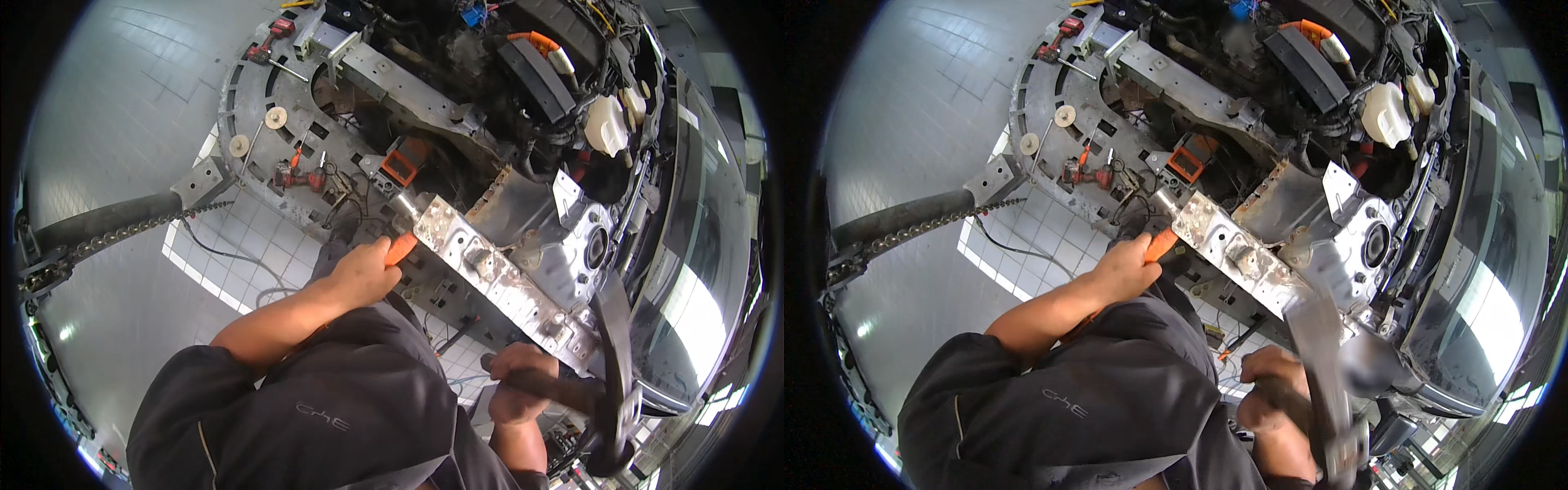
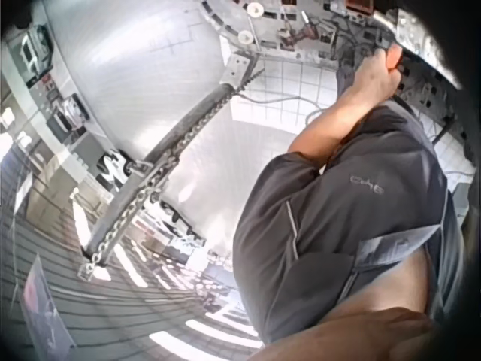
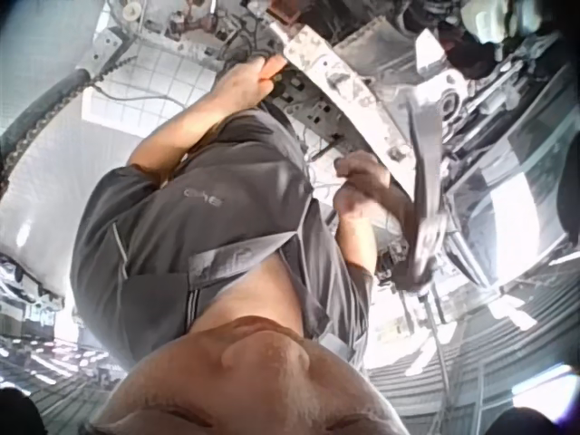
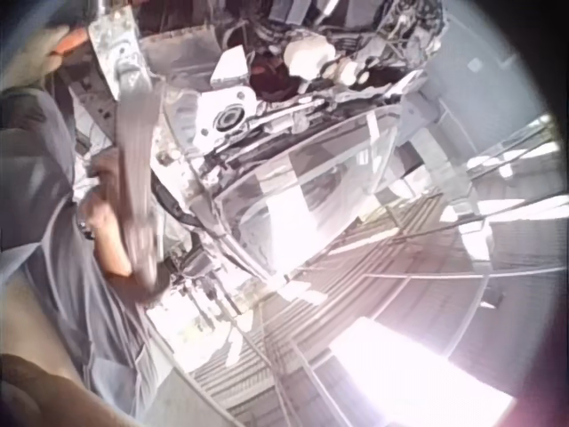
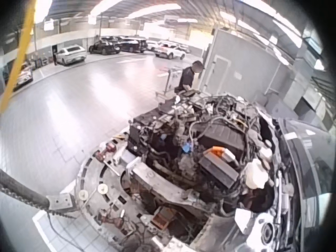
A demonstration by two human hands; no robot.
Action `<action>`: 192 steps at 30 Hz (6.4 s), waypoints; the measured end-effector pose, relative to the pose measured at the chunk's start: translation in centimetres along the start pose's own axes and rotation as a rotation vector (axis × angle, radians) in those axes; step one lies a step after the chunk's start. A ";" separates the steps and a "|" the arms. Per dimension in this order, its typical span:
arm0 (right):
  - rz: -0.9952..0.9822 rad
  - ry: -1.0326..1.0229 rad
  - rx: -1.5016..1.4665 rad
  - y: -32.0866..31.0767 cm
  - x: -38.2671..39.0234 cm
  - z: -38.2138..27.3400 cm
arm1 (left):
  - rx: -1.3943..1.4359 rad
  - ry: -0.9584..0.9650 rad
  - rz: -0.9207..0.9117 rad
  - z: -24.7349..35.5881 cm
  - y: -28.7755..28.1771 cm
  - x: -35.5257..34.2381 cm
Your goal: The person uses a hammer and a metal punch to repeatedly strike and remove fasteners from the front frame rail of a car. The person holds the punch against the frame and strikes it with the hammer to loosen and dislodge the fasteners.
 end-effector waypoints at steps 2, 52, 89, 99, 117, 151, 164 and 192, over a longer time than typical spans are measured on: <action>-0.160 -0.142 0.303 0.0 1.0 2.8 | -0.012 -0.017 -0.031 0.4 -0.1 0.2; -0.011 0.110 0.386 2.1 -0.8 2.9 | -0.246 -0.002 -0.034 0.6 -1.8 0.2; 0.042 0.408 0.301 2.7 -0.6 3.2 | -0.233 -0.035 -0.041 -1.2 -4.1 0.3; -0.028 0.515 0.313 3.8 -0.2 4.8 | -0.157 0.096 -0.118 -0.6 -2.6 -1.6; -0.042 0.624 0.745 2.8 1.1 9.4 | -0.168 0.069 -0.157 0.2 -3.0 -2.0; 0.074 0.867 0.301 -0.2 -4.1 3.3 | -0.143 0.164 -0.119 -0.9 -2.2 -4.0; -0.172 0.786 0.778 -0.9 -15.6 0.6 | -0.101 0.121 -0.072 -0.7 -1.4 -3.0; 0.017 0.866 0.537 -1.1 -25.1 -1.5 | -0.162 0.105 -0.146 -0.5 -0.9 -2.5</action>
Point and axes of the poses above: each hand's wrist, its own x-axis away from the middle knuckle, its own y-axis out of the palm, z = x × y, the point moved 6 cm from there along -x, towards the middle knuckle, and after that the axes turned 8 degrees about y, right-handed, at the moved point
